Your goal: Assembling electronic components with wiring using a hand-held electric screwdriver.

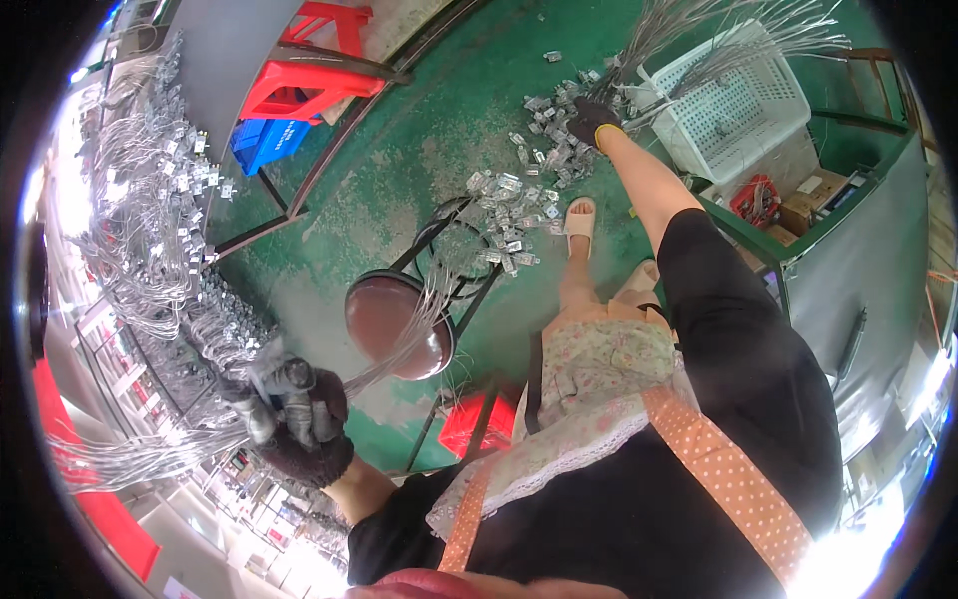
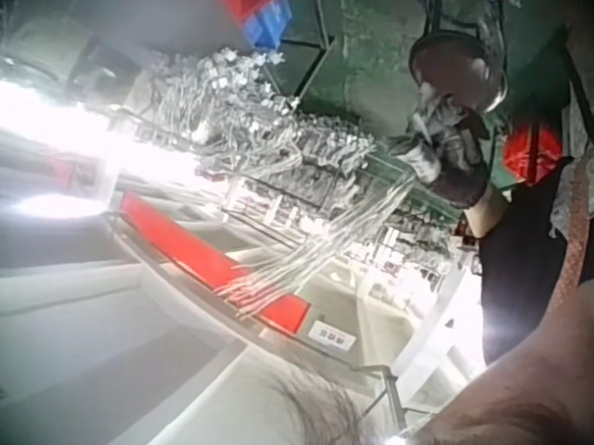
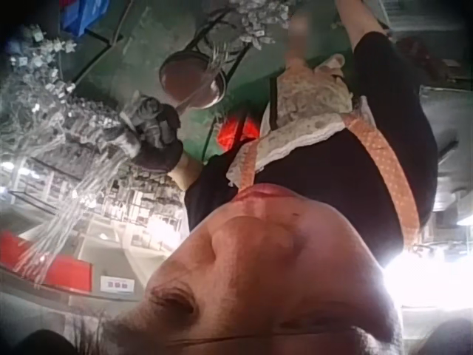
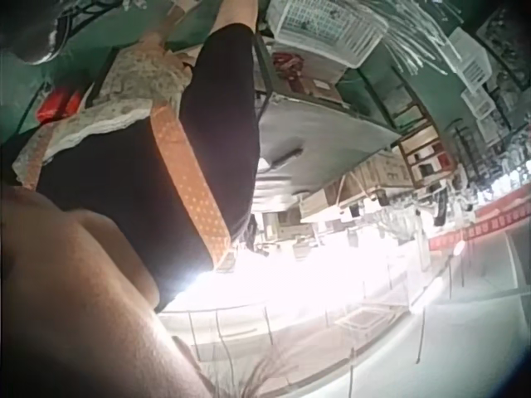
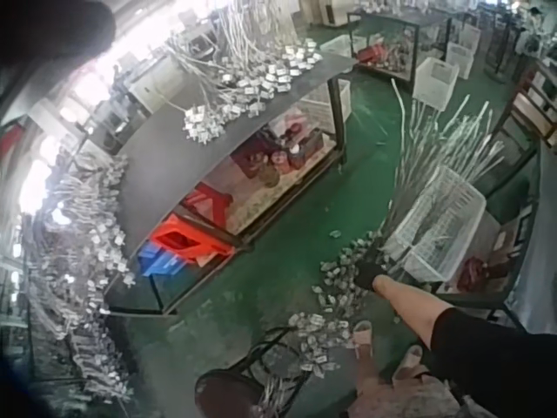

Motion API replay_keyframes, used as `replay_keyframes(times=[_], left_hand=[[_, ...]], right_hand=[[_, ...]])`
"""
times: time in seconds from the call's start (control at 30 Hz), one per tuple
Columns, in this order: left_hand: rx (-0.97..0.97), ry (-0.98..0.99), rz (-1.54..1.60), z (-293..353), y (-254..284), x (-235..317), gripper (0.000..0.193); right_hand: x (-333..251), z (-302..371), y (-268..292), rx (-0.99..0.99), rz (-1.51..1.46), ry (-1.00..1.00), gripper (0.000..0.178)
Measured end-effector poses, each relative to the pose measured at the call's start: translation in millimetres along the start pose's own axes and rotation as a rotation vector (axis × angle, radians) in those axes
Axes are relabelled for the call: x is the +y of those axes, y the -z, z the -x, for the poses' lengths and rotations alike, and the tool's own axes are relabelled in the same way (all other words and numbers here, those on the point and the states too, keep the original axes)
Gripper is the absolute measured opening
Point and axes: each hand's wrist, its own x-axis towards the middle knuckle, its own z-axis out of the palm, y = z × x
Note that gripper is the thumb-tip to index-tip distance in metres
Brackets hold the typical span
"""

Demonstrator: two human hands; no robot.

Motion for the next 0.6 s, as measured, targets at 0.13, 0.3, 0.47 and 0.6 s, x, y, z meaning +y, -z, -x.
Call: replay_keyframes(times=[0.13,0.3,0.47,0.6], left_hand=[[0.105,-0.067,-0.033,3,-20,-5,0.047],[-0.044,-0.05,-0.015,-8,-7,-14,0.047],[0.347,0.075,-0.251,-10,-17,-25,0.051],[0.386,0.05,-0.266,-8,-14,-21,0.056]], right_hand=[[6,-10,-1,-0.07,0.476,0.419,0.038],[-7,-4,-11,0.003,-0.097,0.517,0.029],[-16,-11,-32,-0.325,-1.488,0.237,0.035],[-8,-12,-20,0.196,-0.176,0.695,0.027]])
